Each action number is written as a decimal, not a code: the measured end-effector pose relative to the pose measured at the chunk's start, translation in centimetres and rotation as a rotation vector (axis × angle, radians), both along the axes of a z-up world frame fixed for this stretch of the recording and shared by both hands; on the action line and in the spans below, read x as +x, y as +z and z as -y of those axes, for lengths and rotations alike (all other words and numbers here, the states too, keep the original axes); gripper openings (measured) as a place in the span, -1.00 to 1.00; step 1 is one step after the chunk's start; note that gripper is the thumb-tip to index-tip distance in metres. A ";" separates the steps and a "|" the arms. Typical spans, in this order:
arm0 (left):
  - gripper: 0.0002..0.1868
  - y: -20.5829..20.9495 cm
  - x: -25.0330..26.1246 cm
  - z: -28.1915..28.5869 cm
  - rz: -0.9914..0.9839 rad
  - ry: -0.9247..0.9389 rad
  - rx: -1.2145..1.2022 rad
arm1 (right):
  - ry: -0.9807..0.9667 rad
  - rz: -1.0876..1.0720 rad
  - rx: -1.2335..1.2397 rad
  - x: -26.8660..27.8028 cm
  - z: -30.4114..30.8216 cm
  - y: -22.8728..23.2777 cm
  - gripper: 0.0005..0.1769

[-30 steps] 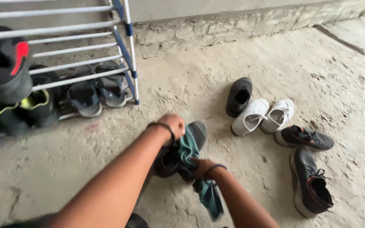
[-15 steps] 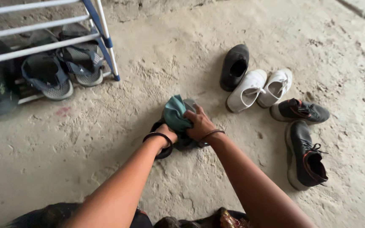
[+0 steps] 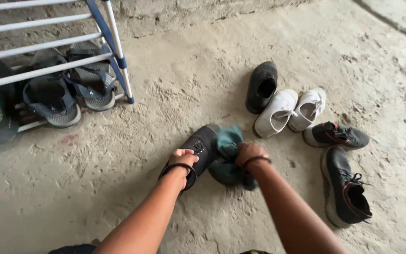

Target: The person wipes several pairs of shoes with a green cloth and places them on a shoe rack. They handle sandals and black shoes, wiping the exterior surfaces before arranging them on the rack.

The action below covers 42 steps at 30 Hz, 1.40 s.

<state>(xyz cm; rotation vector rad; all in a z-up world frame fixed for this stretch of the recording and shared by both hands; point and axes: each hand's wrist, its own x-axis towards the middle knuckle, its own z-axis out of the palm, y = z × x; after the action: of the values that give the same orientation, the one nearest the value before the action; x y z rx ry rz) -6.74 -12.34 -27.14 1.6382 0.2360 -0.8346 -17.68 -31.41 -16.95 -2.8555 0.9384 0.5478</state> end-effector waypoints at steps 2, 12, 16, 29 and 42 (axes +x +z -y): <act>-0.64 0.3 0.0 0.2 -0.017 0.051 0.007 | 0.038 -0.198 0.061 1.0 1.6 2.8 -0.55; -0.60 -1.5 0.5 -0.9 -0.367 0.173 -0.059 | 0.111 0.450 0.291 4.3 -6.8 0.2 0.13; -0.59 -2.2 1.2 -1.5 -0.271 0.046 -0.064 | 0.136 0.567 0.141 3.0 -10.5 -3.0 -0.03; -0.67 -3.1 1.2 0.0 -0.241 0.106 -0.165 | -0.071 0.431 0.244 0.3 -3.5 -6.3 -0.03; -0.79 4.9 2.4 -4.7 0.655 -0.525 0.363 | 0.096 0.240 0.436 3.5 -6.4 14.7 -0.24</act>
<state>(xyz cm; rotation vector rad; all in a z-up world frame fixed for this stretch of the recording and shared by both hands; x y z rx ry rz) -4.36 -7.61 -22.22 2.2708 -0.5542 -0.6047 -14.21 -25.01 -2.22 -2.5065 0.5629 0.3525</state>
